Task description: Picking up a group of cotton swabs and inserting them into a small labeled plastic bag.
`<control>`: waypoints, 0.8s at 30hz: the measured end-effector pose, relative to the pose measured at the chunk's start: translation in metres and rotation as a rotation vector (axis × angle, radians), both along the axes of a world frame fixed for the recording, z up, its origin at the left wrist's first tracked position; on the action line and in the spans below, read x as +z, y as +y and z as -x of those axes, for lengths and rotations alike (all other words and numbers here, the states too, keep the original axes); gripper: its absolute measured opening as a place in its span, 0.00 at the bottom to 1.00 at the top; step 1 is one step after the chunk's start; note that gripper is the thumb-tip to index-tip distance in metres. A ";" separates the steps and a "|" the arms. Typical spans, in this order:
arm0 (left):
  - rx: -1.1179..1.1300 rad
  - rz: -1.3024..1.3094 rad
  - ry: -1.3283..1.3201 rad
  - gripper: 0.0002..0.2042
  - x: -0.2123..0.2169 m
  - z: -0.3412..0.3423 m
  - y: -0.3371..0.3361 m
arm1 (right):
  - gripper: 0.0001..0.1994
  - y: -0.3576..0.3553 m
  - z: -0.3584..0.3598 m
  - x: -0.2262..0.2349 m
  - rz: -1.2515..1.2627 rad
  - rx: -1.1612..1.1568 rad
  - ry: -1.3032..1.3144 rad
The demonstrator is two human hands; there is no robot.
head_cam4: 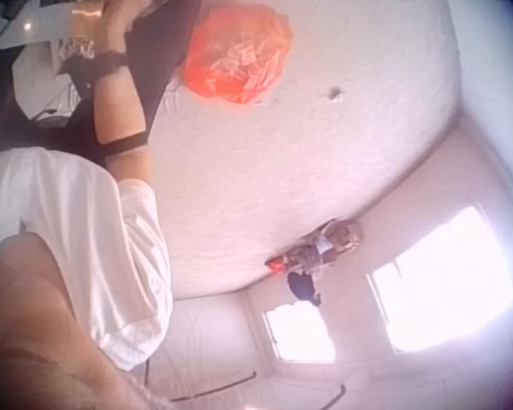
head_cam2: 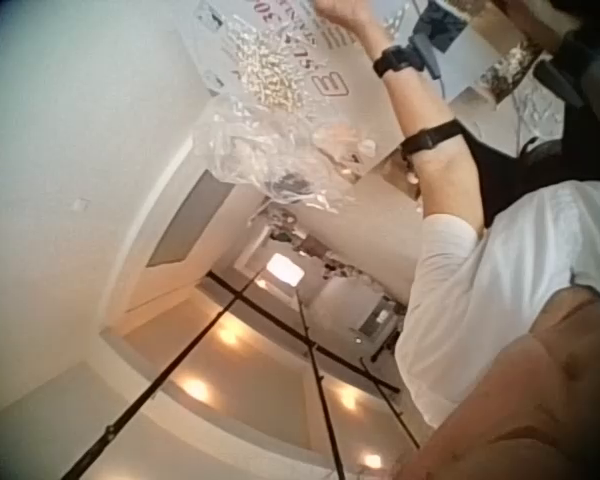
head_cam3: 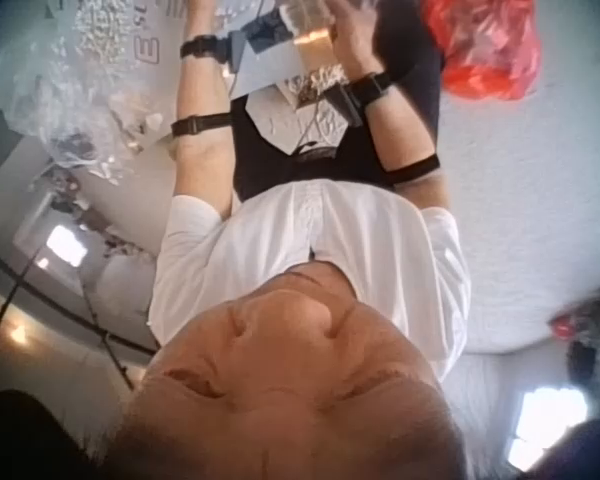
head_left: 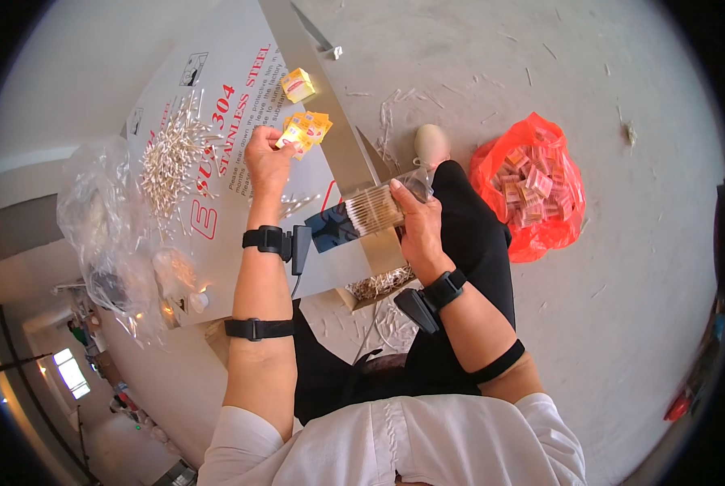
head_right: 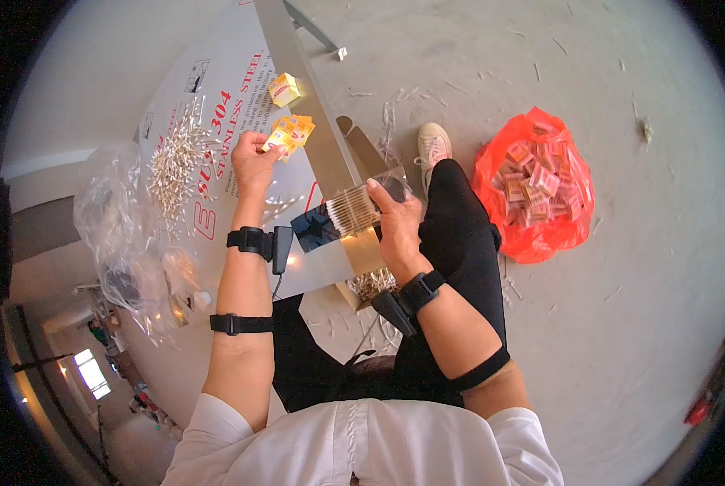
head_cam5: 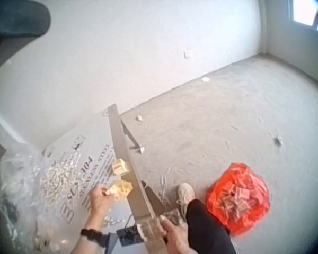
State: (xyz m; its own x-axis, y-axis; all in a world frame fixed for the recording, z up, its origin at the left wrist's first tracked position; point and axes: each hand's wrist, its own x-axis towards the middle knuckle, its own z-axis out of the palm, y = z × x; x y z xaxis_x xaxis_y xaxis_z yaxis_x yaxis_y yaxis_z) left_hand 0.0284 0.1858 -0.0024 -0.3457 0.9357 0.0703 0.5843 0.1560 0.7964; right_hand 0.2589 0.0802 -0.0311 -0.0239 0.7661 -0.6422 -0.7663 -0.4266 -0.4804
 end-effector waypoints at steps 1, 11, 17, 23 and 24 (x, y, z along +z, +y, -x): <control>0.001 -0.001 0.004 0.11 0.003 0.001 -0.002 | 0.06 0.000 0.001 0.002 -0.007 0.004 0.016; -0.128 0.500 -0.454 0.06 0.058 -0.042 -0.065 | 0.05 0.001 0.003 -0.005 -0.001 -0.028 -0.042; -0.303 0.579 -0.235 0.13 0.046 -0.056 -0.093 | 0.04 0.003 0.005 0.004 -0.011 -0.017 -0.060; -0.379 0.632 -0.070 0.12 0.032 -0.051 -0.097 | 0.04 0.001 0.005 0.000 -0.031 -0.025 -0.050; -0.408 0.663 -0.054 0.12 0.032 -0.051 -0.094 | 0.04 0.001 0.005 0.000 -0.037 -0.028 -0.049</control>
